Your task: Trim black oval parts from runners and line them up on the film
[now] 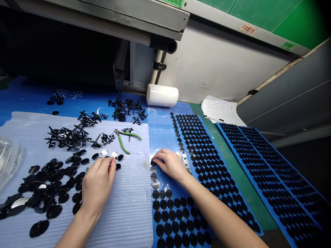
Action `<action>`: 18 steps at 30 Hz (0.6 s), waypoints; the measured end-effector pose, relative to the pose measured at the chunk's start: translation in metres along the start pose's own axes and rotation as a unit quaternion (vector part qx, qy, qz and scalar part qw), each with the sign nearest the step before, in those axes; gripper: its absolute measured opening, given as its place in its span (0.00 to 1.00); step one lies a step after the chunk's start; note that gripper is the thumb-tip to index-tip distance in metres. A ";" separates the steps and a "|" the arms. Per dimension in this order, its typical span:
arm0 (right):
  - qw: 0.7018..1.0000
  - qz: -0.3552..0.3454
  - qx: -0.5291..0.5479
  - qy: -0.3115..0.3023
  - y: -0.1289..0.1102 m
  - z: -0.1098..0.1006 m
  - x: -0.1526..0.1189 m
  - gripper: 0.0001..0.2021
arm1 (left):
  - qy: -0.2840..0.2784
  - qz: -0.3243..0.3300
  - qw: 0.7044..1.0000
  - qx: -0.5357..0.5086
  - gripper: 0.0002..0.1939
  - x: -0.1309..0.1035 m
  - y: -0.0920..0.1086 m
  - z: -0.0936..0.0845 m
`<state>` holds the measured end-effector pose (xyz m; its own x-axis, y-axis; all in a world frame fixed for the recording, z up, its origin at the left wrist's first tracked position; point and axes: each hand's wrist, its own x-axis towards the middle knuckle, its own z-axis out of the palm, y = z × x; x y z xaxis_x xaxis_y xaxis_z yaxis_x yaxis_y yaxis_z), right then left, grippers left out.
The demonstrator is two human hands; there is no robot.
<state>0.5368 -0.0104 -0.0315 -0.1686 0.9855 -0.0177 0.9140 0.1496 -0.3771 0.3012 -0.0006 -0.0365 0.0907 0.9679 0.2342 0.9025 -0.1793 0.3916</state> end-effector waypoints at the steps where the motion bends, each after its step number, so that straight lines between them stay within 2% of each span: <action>1: 1.000 0.001 -0.005 -0.001 0.000 0.000 0.000 0.06 | -0.005 -0.017 0.999 -0.040 0.11 -0.001 0.002 -0.003; 3: 1.000 0.002 -0.015 -0.003 -0.001 -0.001 0.001 0.06 | -0.046 -0.071 0.987 -0.140 0.10 -0.003 0.010 -0.008; 5: 1.000 0.002 -0.022 -0.005 -0.003 -0.001 0.001 0.06 | -0.112 -0.130 0.957 -0.233 0.11 -0.008 0.019 -0.011; 8: 1.000 0.004 -0.031 -0.005 -0.005 0.001 0.001 0.06 | -0.210 -0.200 0.889 -0.355 0.12 -0.015 0.034 -0.008; 10: 0.999 0.009 -0.034 -0.001 -0.006 0.002 0.000 0.06 | -0.249 -0.228 0.841 -0.422 0.13 -0.018 0.042 -0.003; 12: 0.999 0.016 -0.036 0.007 -0.007 0.004 -0.001 0.06 | -0.268 -0.241 0.810 -0.463 0.14 -0.019 0.047 0.003; 15: 0.999 0.026 -0.026 0.024 -0.011 0.003 -0.003 0.06 | -0.284 -0.241 0.791 -0.486 0.15 -0.017 0.053 0.008; 18: 0.999 0.014 0.006 0.038 -0.019 -0.003 -0.006 0.07 | -0.289 -0.232 0.785 -0.496 0.15 -0.016 0.055 0.009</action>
<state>0.5214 -0.0193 -0.0213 -0.1149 0.9925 0.0424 0.9133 0.1223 -0.3884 0.3535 -0.0241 -0.0263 0.2830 0.8364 -0.4694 0.1490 0.4451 0.8830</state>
